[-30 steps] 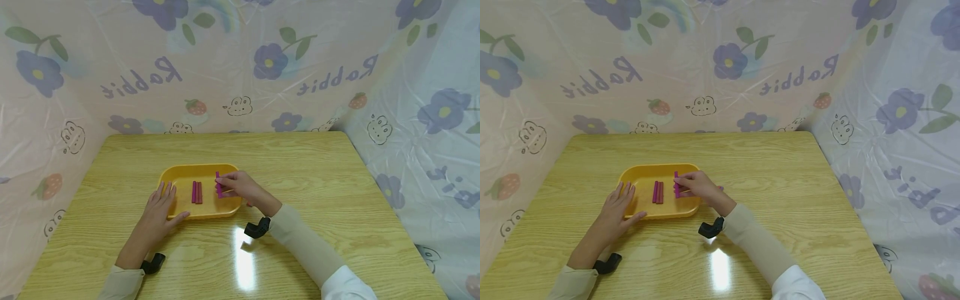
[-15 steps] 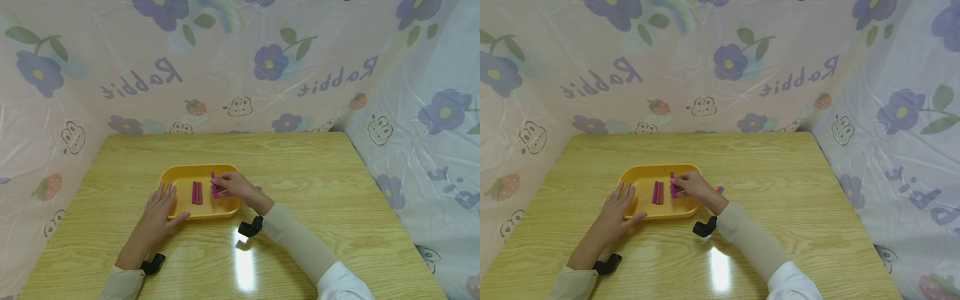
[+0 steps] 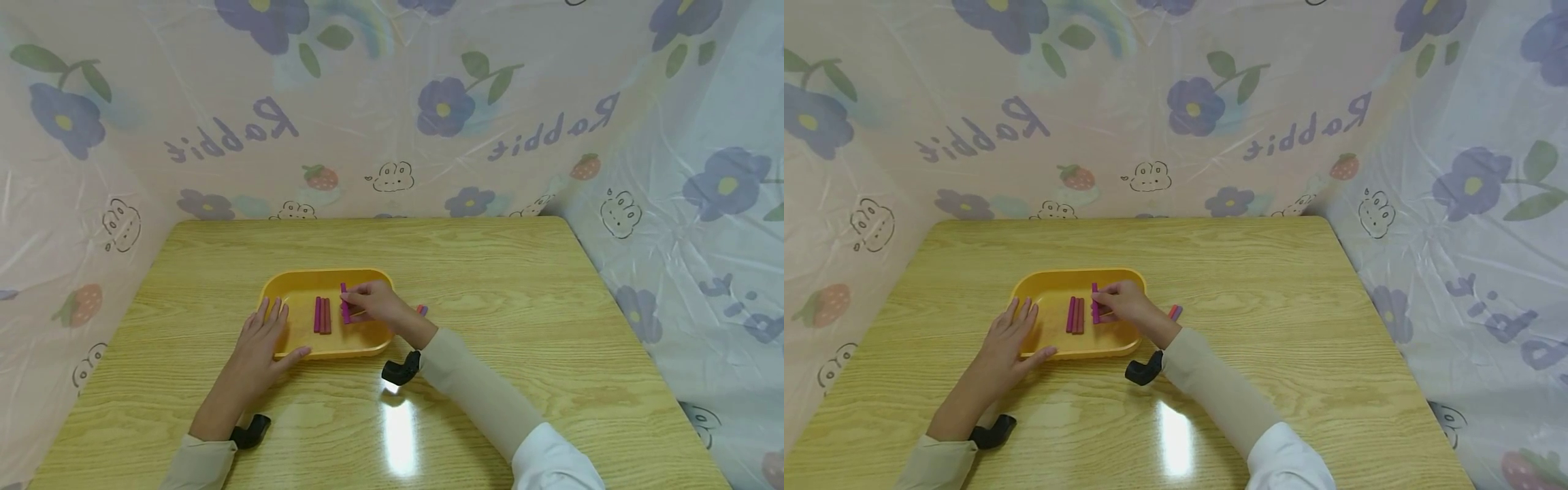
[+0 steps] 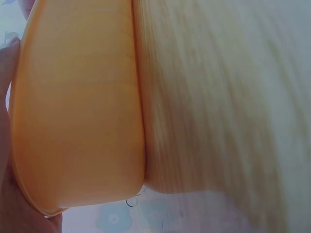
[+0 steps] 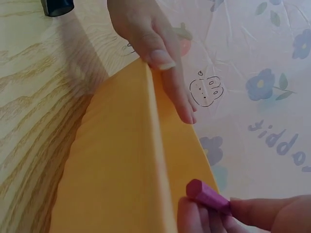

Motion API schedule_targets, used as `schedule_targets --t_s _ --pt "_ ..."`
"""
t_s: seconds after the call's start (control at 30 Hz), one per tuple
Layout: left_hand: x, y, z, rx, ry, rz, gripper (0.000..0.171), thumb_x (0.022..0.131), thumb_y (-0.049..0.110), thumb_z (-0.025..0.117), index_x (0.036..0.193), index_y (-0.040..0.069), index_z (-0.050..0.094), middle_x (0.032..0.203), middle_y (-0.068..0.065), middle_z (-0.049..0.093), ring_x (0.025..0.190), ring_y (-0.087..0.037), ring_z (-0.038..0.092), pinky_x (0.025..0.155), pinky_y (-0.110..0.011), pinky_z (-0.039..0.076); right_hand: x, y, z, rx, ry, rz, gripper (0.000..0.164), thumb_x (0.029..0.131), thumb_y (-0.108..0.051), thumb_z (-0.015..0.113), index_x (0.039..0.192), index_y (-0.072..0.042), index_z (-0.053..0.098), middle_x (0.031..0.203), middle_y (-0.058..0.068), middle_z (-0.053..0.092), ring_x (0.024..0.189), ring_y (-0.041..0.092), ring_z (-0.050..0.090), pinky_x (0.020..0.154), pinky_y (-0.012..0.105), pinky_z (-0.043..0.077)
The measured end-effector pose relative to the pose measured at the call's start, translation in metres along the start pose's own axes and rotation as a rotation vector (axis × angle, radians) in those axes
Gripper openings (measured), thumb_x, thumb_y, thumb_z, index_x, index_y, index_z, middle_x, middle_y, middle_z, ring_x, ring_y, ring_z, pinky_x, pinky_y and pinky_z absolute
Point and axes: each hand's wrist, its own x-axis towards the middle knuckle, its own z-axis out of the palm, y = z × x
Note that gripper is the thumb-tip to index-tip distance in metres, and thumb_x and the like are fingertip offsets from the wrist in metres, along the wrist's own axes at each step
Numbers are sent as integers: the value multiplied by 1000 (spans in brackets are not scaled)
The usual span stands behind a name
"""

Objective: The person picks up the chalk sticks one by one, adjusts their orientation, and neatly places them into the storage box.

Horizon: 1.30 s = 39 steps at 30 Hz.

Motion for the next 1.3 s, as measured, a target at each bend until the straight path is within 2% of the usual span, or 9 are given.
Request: schedule_targets --t_s 0.27,0.3,0.57,0.8,1.3 --pt "0 0 -1 -1 3 8 90 87 58 51 146 -3 20 151 -21 16 141 -31 -1 109 -53 8 5 2 4 -24 17 18 30 94 -12 56 111 12 61 89 11 65 77 16 63 68 31 55" --pt "0 0 -1 -2 4 11 90 87 57 52 146 -4 20 151 -21 16 141 -31 -1 110 -52 7 2 -1 6 -32 19 22 30 94 -11 55 111 13 60 90 12 64 79 19 64 70 33 55" --pt "-1 0 0 5 5 10 90 87 57 51 146 -3 20 151 -21 17 141 -30 -2 109 -53 9 15 12 12 -82 57 46 25 92 -14 59 103 8 66 86 9 65 73 16 63 64 30 55" --pt "0 0 0 6 4 9 90 88 58 50 146 -2 19 151 -20 16 141 -29 -3 110 -52 7 18 14 14 -125 70 72 24 92 -16 60 101 5 67 85 9 65 72 16 64 62 28 55" --pt "0 -2 2 17 8 18 90 87 58 51 146 -2 19 151 -21 17 141 -29 -4 110 -52 8 24 18 19 -130 72 104 21 92 -12 60 97 6 68 82 11 66 71 18 65 62 29 55"
